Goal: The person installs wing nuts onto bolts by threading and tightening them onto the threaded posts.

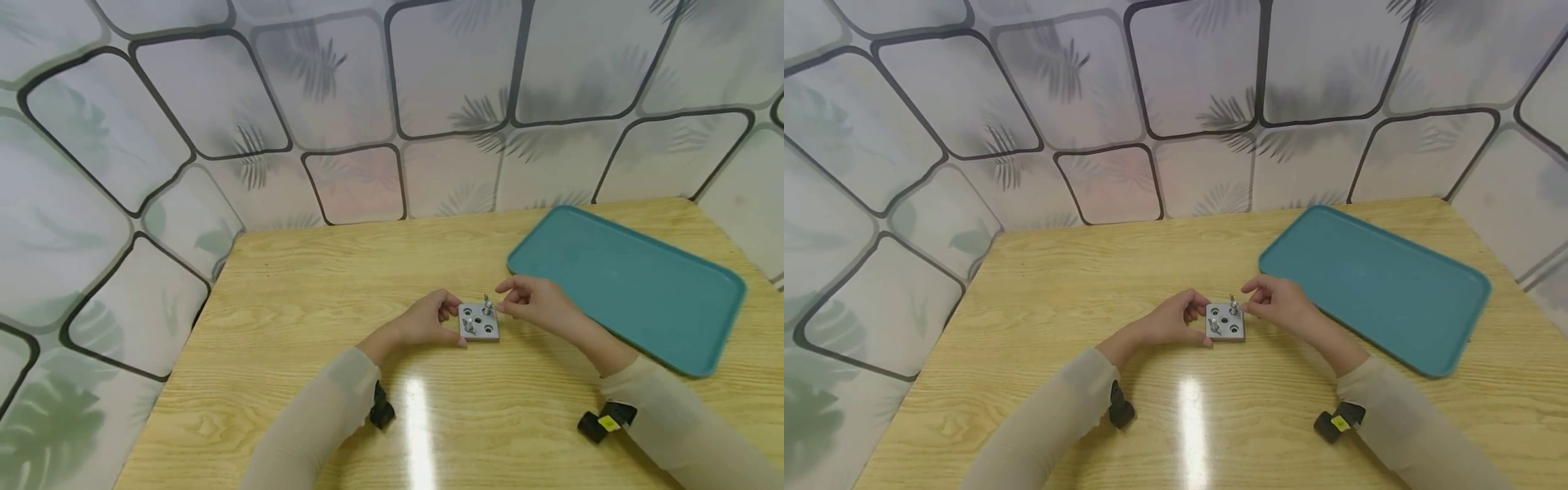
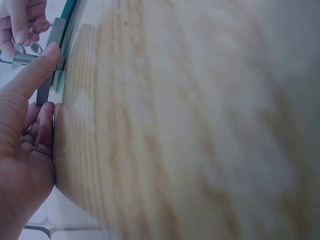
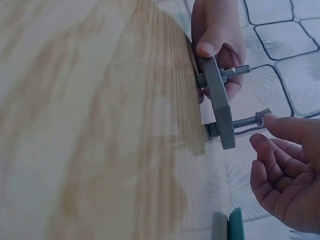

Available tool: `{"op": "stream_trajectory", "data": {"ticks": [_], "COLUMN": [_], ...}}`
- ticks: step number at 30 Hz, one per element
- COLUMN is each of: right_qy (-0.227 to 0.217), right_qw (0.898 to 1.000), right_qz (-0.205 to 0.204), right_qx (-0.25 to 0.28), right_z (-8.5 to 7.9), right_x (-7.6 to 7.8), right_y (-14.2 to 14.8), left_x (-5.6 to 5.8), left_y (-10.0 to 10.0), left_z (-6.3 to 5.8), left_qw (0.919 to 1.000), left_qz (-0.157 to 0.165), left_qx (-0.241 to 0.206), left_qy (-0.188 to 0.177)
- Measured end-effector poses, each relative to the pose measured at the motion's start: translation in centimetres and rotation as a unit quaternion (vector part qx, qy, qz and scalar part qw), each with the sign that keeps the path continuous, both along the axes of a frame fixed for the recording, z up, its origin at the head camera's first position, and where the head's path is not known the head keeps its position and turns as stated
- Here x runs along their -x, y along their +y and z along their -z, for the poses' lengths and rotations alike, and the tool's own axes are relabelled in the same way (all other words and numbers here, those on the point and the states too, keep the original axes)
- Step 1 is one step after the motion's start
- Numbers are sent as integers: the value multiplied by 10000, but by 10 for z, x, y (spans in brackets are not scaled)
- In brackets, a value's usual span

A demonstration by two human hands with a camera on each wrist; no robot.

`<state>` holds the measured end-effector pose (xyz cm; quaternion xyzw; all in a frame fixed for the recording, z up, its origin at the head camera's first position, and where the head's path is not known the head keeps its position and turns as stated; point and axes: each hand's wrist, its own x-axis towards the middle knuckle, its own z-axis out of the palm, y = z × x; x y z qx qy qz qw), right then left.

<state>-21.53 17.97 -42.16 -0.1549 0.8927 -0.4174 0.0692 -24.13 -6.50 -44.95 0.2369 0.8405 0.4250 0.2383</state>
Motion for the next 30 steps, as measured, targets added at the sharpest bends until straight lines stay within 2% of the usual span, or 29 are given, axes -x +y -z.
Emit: {"op": "stream_trajectory", "data": {"ticks": [9,17,24,27,30], "right_qy": [119,111,267,249,149], "right_qw": [9999,9999,9988,9991,9999], "right_qz": [-19,-44,-402,-333,-76], "right_qx": [-39,-28,-78,-46,-34], "right_z": [0,1,4,3,2], "right_x": [2,-1,-5,-4,-4], "right_y": [-10,-4,1,1,0], "left_x": [-2,-1,0,0,1], "left_y": [1,1,1,1,1], "left_z": [3,2,2,2,3], "left_qw": [10000,10000,9999,9999,10000], "left_qz": [43,11,47,42,32], "left_qx": [-46,-33,-66,-58,-39], "left_qy": [42,53,74,77,84]}}
